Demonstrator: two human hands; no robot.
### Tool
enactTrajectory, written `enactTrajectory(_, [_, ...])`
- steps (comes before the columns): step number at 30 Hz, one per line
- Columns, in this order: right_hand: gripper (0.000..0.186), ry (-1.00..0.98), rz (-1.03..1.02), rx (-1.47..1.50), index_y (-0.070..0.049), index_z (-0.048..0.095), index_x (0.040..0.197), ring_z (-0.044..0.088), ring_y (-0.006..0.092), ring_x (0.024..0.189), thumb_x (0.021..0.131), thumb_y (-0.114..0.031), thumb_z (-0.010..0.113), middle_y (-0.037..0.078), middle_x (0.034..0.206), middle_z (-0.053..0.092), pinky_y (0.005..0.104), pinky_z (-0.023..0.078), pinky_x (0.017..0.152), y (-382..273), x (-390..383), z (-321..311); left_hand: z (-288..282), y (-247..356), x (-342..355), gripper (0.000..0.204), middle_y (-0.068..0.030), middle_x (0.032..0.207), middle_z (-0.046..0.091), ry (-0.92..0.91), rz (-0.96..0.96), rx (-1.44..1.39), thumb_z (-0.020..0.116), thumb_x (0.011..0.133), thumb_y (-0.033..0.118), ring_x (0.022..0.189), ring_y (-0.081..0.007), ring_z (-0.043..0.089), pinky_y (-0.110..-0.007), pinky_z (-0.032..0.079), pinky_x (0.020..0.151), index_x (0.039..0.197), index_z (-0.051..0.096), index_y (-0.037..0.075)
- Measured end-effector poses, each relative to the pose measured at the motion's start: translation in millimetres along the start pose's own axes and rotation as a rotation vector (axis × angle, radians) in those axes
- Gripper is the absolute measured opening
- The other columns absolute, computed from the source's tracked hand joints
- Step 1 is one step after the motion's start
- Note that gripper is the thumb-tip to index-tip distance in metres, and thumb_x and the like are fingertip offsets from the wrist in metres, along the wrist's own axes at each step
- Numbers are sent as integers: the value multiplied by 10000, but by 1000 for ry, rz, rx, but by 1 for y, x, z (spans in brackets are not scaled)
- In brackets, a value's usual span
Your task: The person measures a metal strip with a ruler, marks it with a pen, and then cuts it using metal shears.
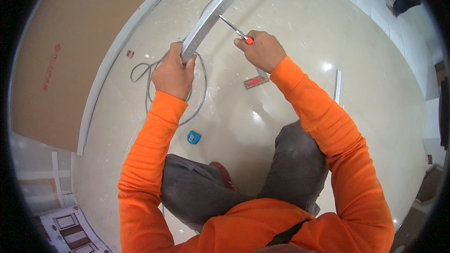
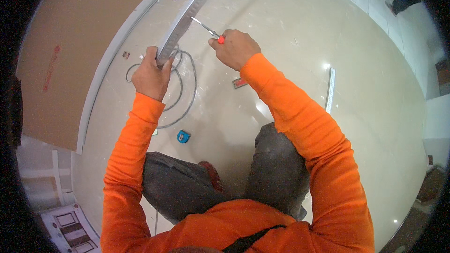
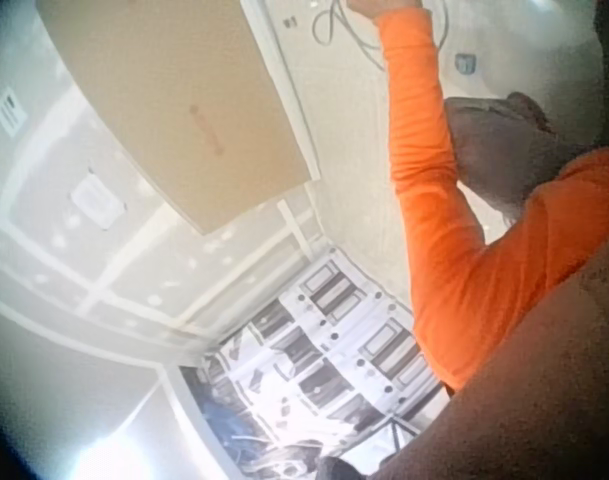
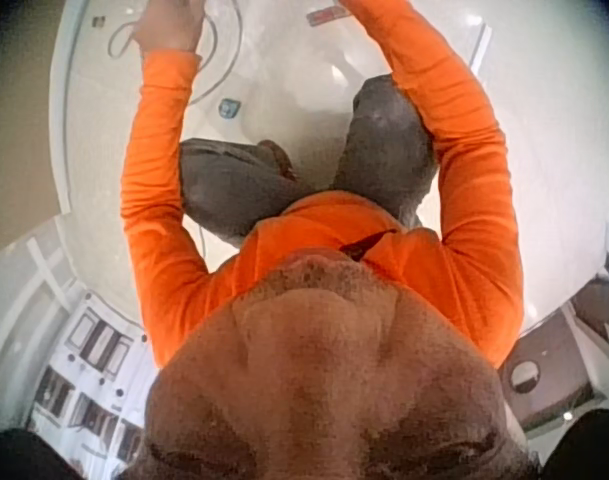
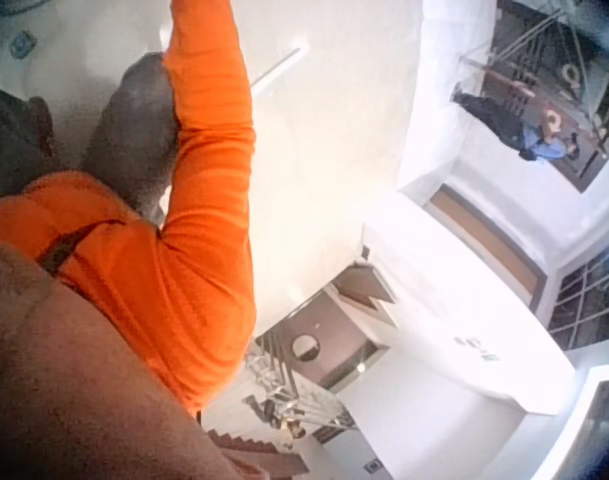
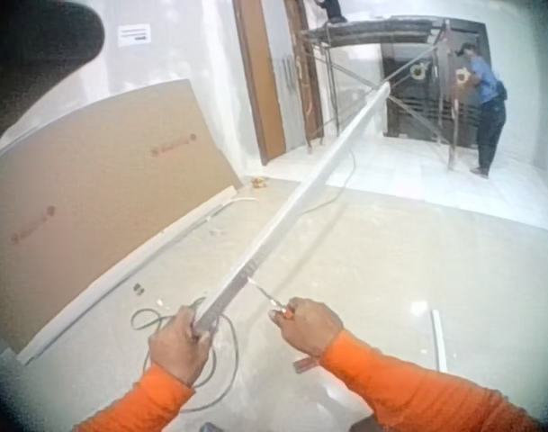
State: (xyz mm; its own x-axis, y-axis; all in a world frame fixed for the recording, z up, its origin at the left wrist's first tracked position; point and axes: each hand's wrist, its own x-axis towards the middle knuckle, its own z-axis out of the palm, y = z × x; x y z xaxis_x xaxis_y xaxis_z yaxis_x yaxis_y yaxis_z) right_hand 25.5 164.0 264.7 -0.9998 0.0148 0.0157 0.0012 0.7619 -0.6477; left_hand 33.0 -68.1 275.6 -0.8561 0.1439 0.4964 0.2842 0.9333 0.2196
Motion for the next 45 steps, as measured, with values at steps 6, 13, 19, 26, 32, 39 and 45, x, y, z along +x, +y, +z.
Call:
enactTrajectory(6, [515, 25, 85, -20, 5, 690, 901, 675, 419, 857, 936, -486, 539, 225, 866, 703, 477, 537, 789, -7, 0, -6, -9, 1, 4, 343, -123, 771, 667, 8, 0, 54, 740, 846, 317, 696, -343, 663, -419, 509, 593, 998, 519, 104])
enactTrajectory(13, [460, 51, 82, 14, -15, 685, 825, 636, 387, 702, 942, -442, 560, 194, 729, 668, 451, 521, 696, 4, 3, 20, -13, -7, 16, 257, -102, 632, 647, -137, -80, -49, 751, 822, 267, 551, -294, 628, -385, 503, 539, 881, 620, 53])
enactTrajectory(19, [378, 87, -21, -40, -37, 679, 879, 631, 387, 715, 933, -401, 590, 178, 753, 675, 449, 517, 705, 9, 11, 24, 0, -24, 12, 178, -25, 631, 570, -636, -596, -832, 734, 796, 156, 466, -79, 483, -264, 419, 433, 855, 654, 9])
enactTrajectory(26, [377, -185, 116, 3, 26, 648, 950, 641, 418, 959, 910, -336, 554, 234, 1072, 664, 449, 516, 852, 14, -1, 22, 2, -52, 20, 383, -163, 736, 688, -313, -265, -16, 698, 759, 358, 717, -329, 679, -429, 527, 715, 958, 720, 31])
enactTrajectory(32, [334, -255, 96, 36, 60, 645, 921, 634, 432, 950, 862, -254, 544, 262, 1033, 664, 461, 505, 852, 7, 1, 18, 1, -30, 16, 327, -98, 589, 592, -575, -514, -402, 724, 764, 330, 469, -196, 574, -342, 481, 479, 845, 693, 14])
enactTrajectory(39, [326, -181, 30, 100, 52, 640, 852, 638, 439, 920, 861, -252, 523, 263, 971, 674, 477, 507, 843, 7, -2, 15, 1, -18, 16, 304, -18, 497, 456, -540, -561, -660, 760, 802, 272, 357, -128, 416, -311, 322, 350, 729, 575, 42])
enactTrajectory(45, [324, -88, -145, -34, 23, 661, 887, 649, 442, 875, 856, -269, 527, 254, 934, 684, 482, 515, 840, 4, 5, 17, -1, -15, 16, 287, -25, 522, 490, -541, -554, -604, 731, 795, 269, 392, -124, 464, -295, 382, 383, 709, 581, 40])
